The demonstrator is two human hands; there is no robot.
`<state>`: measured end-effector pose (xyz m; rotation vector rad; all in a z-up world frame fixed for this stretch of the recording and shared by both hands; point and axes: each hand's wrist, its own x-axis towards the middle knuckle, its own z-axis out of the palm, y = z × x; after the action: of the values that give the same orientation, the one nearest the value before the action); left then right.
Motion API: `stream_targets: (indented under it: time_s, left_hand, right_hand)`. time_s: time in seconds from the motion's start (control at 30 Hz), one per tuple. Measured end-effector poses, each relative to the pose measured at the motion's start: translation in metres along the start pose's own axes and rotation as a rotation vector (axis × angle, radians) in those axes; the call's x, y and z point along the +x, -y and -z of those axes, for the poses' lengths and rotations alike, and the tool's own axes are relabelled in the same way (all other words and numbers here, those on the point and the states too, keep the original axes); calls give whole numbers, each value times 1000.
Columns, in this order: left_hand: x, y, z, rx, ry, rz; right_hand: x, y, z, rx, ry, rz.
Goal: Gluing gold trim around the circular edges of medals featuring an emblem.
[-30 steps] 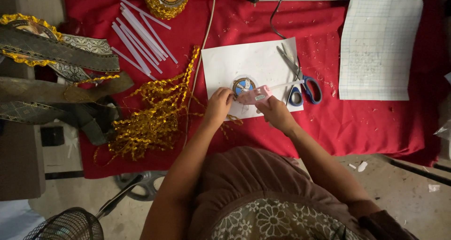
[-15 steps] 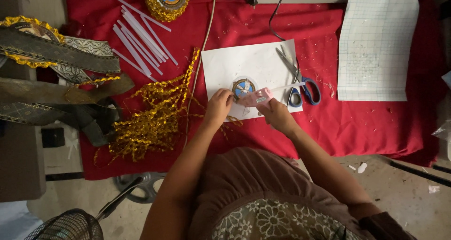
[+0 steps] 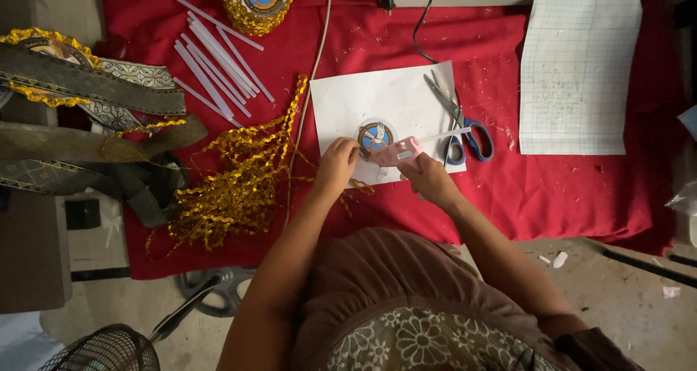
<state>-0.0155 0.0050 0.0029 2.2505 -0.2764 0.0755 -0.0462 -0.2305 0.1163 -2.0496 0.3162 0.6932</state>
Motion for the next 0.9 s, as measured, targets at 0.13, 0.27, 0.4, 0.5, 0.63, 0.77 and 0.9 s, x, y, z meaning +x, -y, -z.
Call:
stream_targets:
  time_s: [0.13, 0.27, 0.4, 0.5, 0.63, 0.77, 0.9]
  left_hand:
    - [2, 0, 1, 5, 15, -4]
    - [1, 0, 1, -11, -12, -29]
    - [2, -4, 4, -34, -29, -24]
    - [2, -5, 5, -33, -23, -14]
    - [2, -4, 4, -25, -22, -15]
    - [2, -5, 5, -21, -33, -29]
    - [1, -7, 7, -41, -46, -28]
  right_hand:
    - [0, 1, 1, -18, -2, -1]
    - [-1, 1, 3, -36, 2, -6]
    - [-1, 1, 4, -45, -3, -19]
    - [0, -1, 4, -54, -3, -46]
    - [3, -6, 4, -42, -8, -39]
    - [-2, -3, 6, -18, -4, -6]
    - [-2, 0, 8, -4, -1, -15]
